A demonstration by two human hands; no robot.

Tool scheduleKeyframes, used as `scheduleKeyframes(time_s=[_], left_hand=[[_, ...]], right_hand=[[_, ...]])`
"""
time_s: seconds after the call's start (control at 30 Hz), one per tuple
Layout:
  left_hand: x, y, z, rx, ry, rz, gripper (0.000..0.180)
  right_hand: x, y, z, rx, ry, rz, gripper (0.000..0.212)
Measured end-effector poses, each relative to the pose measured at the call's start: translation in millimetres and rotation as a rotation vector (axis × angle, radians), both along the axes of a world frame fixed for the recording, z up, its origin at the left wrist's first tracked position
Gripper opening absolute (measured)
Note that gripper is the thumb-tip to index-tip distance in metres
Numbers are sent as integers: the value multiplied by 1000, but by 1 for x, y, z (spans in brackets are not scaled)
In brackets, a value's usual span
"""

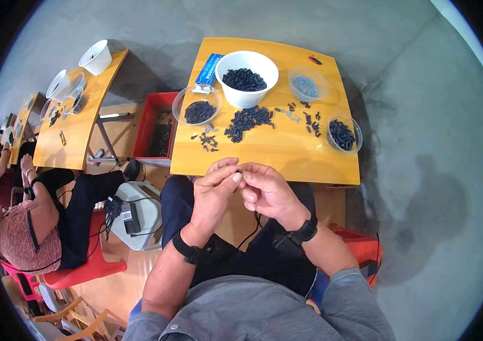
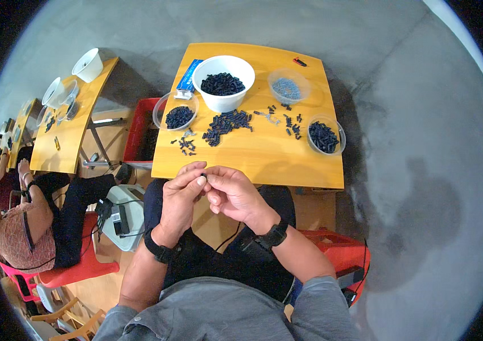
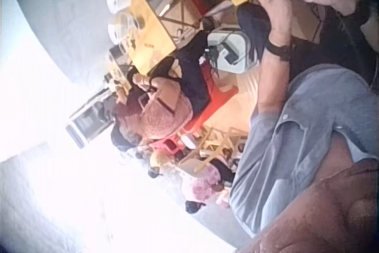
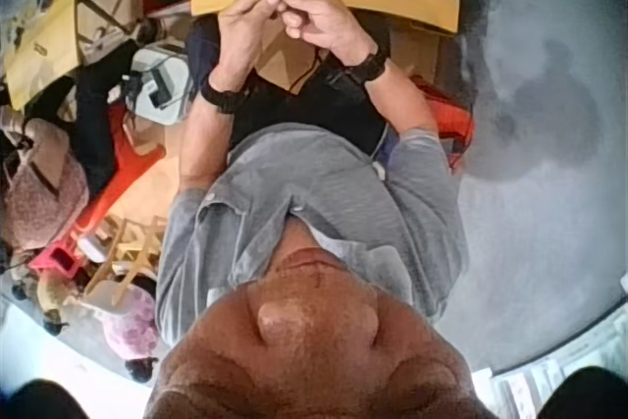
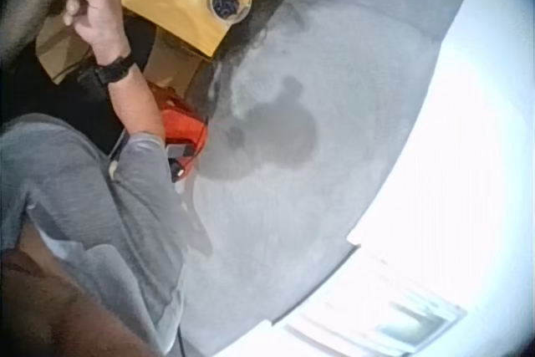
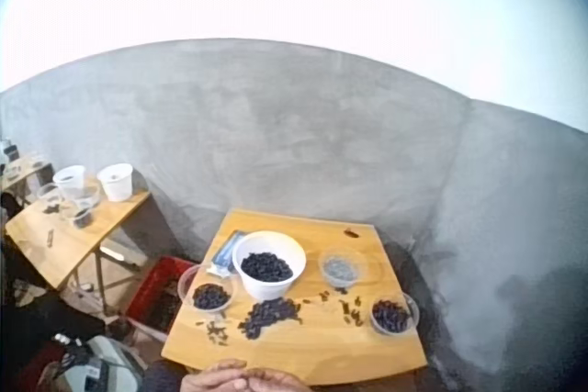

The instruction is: The person picks up a small black component and a silver pin from the table, fits the pin into the component, and places the assembled piece into a plastic bowl, repeating the process.

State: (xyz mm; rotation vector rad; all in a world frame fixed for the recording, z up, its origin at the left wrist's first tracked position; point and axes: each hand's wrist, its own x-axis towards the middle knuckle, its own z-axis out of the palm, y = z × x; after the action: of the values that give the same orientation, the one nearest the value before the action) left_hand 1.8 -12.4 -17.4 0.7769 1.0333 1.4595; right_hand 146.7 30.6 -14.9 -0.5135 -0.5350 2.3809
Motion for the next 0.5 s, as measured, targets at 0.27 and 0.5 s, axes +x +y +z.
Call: scheduleKeyframes(time_s=[0.27,0.5], left_hand=[[-11,0,-5,-128,-39,-72,13],[-22,-7,-23,-241,-103,-143,11]], right_hand=[[38,83,-45,520,-1077,-314,14],[96,158,-78,1170,-1844,-519,11]])
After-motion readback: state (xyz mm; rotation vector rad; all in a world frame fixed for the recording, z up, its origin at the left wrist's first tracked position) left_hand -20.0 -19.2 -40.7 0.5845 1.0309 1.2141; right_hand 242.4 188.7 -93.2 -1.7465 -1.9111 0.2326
